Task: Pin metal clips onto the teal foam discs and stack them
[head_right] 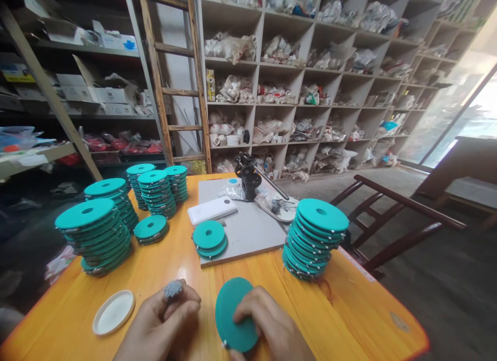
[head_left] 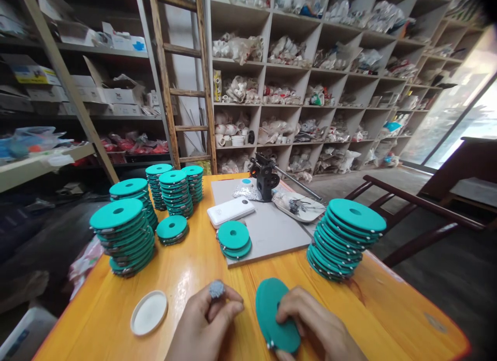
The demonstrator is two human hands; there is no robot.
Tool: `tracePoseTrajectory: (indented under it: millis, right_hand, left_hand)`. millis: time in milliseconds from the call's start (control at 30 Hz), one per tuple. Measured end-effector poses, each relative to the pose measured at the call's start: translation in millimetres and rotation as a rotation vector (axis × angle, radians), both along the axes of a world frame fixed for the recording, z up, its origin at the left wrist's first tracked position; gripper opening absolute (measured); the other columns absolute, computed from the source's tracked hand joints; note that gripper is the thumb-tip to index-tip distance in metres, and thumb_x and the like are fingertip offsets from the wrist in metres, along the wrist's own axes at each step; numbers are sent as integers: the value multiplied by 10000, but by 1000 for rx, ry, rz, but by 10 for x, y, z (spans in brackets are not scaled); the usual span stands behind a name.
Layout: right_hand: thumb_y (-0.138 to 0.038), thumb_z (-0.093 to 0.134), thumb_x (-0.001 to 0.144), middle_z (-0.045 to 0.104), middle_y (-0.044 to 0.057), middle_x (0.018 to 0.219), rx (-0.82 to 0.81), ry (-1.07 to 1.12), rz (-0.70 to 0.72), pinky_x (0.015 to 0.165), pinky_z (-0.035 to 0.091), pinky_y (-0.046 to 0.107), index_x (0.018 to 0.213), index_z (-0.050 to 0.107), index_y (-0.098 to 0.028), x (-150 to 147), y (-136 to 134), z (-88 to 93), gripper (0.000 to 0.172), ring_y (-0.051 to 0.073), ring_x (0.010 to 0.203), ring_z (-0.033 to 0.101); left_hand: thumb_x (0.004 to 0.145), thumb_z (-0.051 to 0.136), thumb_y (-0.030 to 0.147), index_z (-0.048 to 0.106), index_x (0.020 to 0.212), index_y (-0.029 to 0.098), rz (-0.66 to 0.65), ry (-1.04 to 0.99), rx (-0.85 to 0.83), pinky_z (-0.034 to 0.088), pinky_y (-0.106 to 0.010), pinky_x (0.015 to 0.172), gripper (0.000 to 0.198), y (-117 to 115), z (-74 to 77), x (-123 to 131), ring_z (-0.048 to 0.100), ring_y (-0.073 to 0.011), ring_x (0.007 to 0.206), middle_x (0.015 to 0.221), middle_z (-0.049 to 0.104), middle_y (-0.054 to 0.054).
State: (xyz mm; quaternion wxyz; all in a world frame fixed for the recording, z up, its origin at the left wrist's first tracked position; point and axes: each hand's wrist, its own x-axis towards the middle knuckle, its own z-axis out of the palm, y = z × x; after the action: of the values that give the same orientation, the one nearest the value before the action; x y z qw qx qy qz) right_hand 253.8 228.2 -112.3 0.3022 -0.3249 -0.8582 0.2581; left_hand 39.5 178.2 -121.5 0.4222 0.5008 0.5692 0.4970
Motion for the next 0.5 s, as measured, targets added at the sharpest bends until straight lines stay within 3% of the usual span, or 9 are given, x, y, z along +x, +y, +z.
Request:
tracePoseTrajectory:
  millis: [133,300,400,500]
  right_hand:
    - [-231,711,757,646,50,922,-65,-133,180,752,490,294,884,635,-239,7,56,97,148,217,870,603]
    - [-147,603,833,633,93,1162,-112,17,88,976,428,361,1161,627,-196,-344,11,151,333,232,1122,552]
    - [-126,615,822,672,80,1007,-199,69,33,906,458,355,897,708,-186,-535,9,103,134,225,1024,598]
    - [-122,626,826,677,38,818,-246,179,-30,820,474,333,719,688,-191,-605,29,62,141,193,873,623]
  left_hand:
    - [843,567,375,608,773,167,68,7,-65,381,-290,679,223,33,51,-2,480,-168,687,712,545,-10]
    - [841,596,383,611,785,159,15,-111,-49,416,-293,726,232,41,27,7,528,-178,741,746,585,-19]
    - [839,616,416,612,807,156,-1,-179,-44,422,-287,739,262,22,3,4,530,-173,766,767,579,-25]
    - [824,618,521,584,906,212,4,-337,-52,412,-238,663,322,-25,18,25,479,-124,684,725,483,20]
